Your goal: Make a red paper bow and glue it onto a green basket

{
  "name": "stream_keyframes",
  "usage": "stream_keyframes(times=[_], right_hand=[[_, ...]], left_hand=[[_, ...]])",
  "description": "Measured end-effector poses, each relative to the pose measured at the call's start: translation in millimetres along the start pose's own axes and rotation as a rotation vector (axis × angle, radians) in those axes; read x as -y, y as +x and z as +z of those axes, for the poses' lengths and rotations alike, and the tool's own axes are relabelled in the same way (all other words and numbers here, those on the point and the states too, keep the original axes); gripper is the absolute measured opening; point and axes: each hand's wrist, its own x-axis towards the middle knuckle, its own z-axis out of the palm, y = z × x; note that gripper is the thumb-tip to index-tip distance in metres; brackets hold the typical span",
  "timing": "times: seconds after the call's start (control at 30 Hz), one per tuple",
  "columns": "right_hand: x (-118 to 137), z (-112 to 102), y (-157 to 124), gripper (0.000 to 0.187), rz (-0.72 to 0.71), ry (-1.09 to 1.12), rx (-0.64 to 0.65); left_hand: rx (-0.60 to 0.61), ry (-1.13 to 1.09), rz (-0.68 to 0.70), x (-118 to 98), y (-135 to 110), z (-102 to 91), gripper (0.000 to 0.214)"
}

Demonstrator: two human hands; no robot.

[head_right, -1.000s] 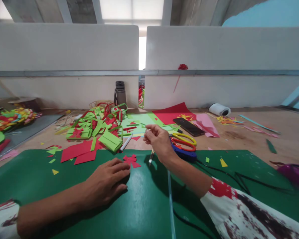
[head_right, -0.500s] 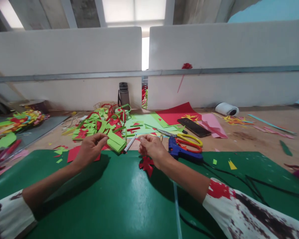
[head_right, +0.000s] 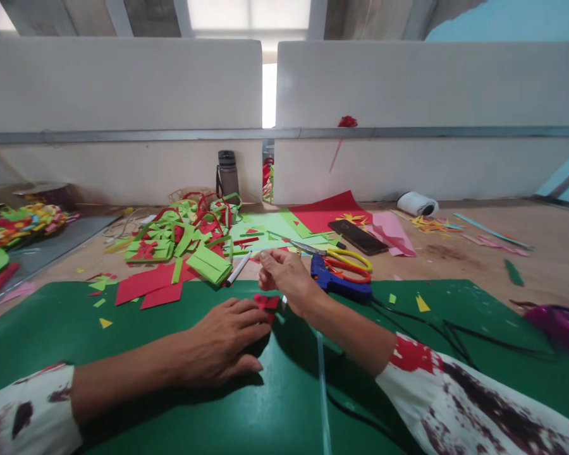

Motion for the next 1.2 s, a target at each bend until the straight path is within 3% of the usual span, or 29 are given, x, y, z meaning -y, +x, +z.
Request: stream_keyframes(times=[0.17, 0.3, 0.37, 0.53, 0.7, 0.77, 0.87, 0.9, 1.03, 1.2], right_hand=[[11.5, -17.4, 10.9, 0.034, -0.136, 0.026, -0.191], [24.0, -27.0, 18.8, 0.023, -0.283, 0.043, -0.364], [26.3, -25.7, 19.5, 0.015, -0.272, 0.061, -0.402], [12.2, -6.9, 13.4, 0.012, 0.013, 0.067, -0.256], [-5.4, 5.7, 9.7, 0.013, 0.148, 0.029, -0.120], [-7.3, 6.6, 10.7, 0.013, 0.165, 0.017, -0.099], [-6.8, 8.6, 13.3, 0.016, 0.166, 0.002, -0.072], [-6.5, 9.8, 14.0, 0.017, 0.164, -0.004, -0.058], [-8.2, 13.8, 15.5, 0.019, 0.150, -0.066, -0.004], [-17.6, 11.4, 14.1, 0.013, 0.095, -0.234, 0.032]], left_hand=[[0.007, -0.122, -0.062, -1.2, -33.7, -8.0, 0.036], [-0.005, -0.169, -0.031, -7.8, -52.5, -9.8, 0.037], [-0.031, -0.183, 0.001, -8.8, -55.7, -9.7, 0.037], [-0.217, -0.202, 0.010, -6.5, -56.9, -7.2, 0.037], [-0.408, -0.442, -0.051, -6.9, -57.9, -11.7, 0.033], [-0.500, -0.515, -0.213, 1.3, -55.6, -20.8, 0.030], [-0.662, -0.568, -0.652, 26.7, -49.1, -37.7, 0.029], [-0.697, -0.575, -0.712, 35.7, -46.8, -41.7, 0.032], [-0.610, -0.666, -0.706, 46.7, -41.5, -39.9, 0.032], [-0.432, -0.679, -0.484, 16.9, -45.7, -19.0, 0.027]])
